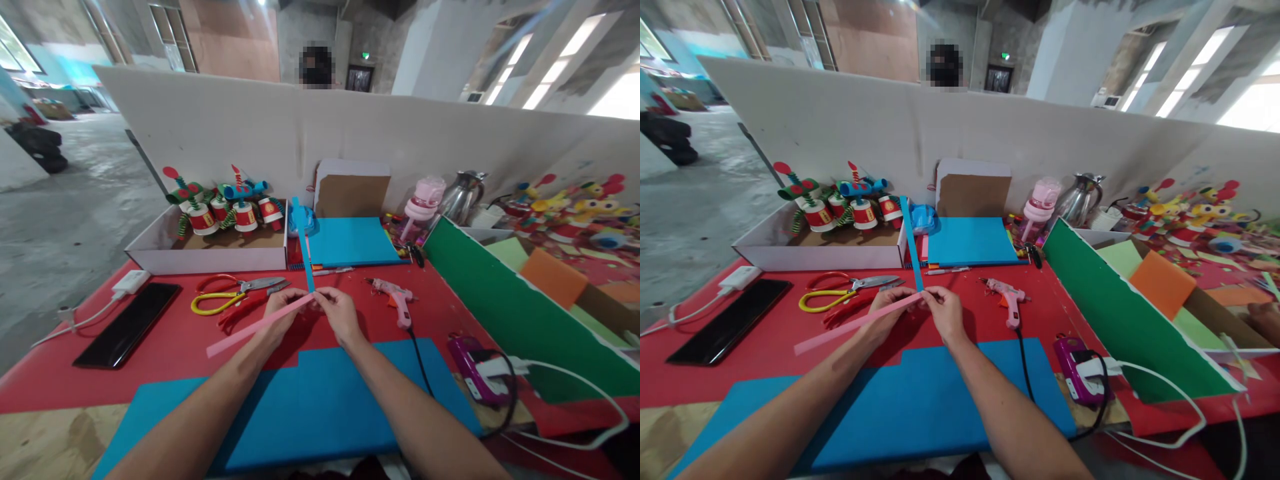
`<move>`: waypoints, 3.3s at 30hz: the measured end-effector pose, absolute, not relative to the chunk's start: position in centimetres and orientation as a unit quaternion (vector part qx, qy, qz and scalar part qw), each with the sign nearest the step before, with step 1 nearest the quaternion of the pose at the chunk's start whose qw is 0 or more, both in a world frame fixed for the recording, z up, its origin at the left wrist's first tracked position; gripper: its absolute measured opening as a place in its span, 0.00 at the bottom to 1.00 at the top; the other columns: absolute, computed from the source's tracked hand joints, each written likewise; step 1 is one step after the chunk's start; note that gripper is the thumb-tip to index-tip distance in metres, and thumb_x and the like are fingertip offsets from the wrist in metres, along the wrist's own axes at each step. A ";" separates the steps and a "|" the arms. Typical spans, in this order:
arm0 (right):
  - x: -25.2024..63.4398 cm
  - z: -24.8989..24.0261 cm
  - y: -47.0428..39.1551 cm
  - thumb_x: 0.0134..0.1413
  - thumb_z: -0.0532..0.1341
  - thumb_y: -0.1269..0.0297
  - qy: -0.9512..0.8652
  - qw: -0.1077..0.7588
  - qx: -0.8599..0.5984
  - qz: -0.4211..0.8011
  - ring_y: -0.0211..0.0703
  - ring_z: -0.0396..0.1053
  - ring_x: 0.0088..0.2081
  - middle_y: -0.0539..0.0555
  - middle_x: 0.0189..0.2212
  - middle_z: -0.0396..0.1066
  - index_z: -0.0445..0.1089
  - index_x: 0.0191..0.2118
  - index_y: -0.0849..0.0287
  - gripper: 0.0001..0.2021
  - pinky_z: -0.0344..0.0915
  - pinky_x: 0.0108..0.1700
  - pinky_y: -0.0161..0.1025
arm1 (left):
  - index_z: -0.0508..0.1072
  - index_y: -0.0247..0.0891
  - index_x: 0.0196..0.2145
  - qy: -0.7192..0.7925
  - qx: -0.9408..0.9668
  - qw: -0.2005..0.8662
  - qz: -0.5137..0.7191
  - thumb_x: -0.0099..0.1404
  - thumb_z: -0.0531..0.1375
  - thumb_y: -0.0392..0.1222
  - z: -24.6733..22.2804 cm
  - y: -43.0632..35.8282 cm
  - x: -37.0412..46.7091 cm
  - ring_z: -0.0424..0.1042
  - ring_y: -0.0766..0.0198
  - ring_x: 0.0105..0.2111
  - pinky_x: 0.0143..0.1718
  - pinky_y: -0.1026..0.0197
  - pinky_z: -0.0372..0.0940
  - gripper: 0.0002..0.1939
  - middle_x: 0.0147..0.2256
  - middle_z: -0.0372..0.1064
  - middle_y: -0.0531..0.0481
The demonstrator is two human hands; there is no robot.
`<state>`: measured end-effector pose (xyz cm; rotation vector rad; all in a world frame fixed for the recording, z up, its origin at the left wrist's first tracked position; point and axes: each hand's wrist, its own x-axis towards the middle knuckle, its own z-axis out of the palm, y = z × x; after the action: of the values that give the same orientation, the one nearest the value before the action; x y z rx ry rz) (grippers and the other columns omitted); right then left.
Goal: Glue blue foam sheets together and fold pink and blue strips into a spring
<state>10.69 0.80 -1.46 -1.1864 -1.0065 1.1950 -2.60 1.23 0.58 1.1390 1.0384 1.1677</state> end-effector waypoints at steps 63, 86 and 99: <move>10.2 -0.8 0.5 0.31 0.71 0.55 -0.357 0.587 -0.486 0.540 0.40 0.71 0.25 0.50 0.20 0.73 0.71 0.22 0.59 0.15 0.71 0.35 0.40 | 0.73 0.35 0.23 0.461 0.500 0.554 0.479 0.48 0.66 0.51 0.5 1.4 -2.5 0.63 0.68 0.22 0.25 0.66 0.60 0.15 0.21 0.67 0.53; 11.0 -1.0 0.8 0.37 0.69 0.56 -0.446 0.526 -0.462 0.557 0.37 0.69 0.25 0.49 0.22 0.72 0.73 0.26 0.59 0.12 0.68 0.33 0.36 | 0.71 0.35 0.25 0.416 0.494 0.586 0.491 0.49 0.67 0.46 0.0 1.9 -2.9 0.64 0.68 0.22 0.26 0.65 0.60 0.13 0.22 0.68 0.53; 10.7 -1.1 0.8 0.38 0.68 0.54 -0.453 0.508 -0.477 0.555 0.38 0.69 0.24 0.49 0.21 0.72 0.73 0.27 0.59 0.13 0.68 0.31 0.36 | 0.71 0.35 0.23 0.408 0.485 0.592 0.499 0.51 0.66 0.47 -0.1 1.8 -2.9 0.64 0.68 0.21 0.27 0.65 0.60 0.12 0.20 0.68 0.52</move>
<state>10.73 0.78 -1.07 -1.1501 -1.0916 1.3380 -2.90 1.84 -0.11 1.1280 0.9480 1.1600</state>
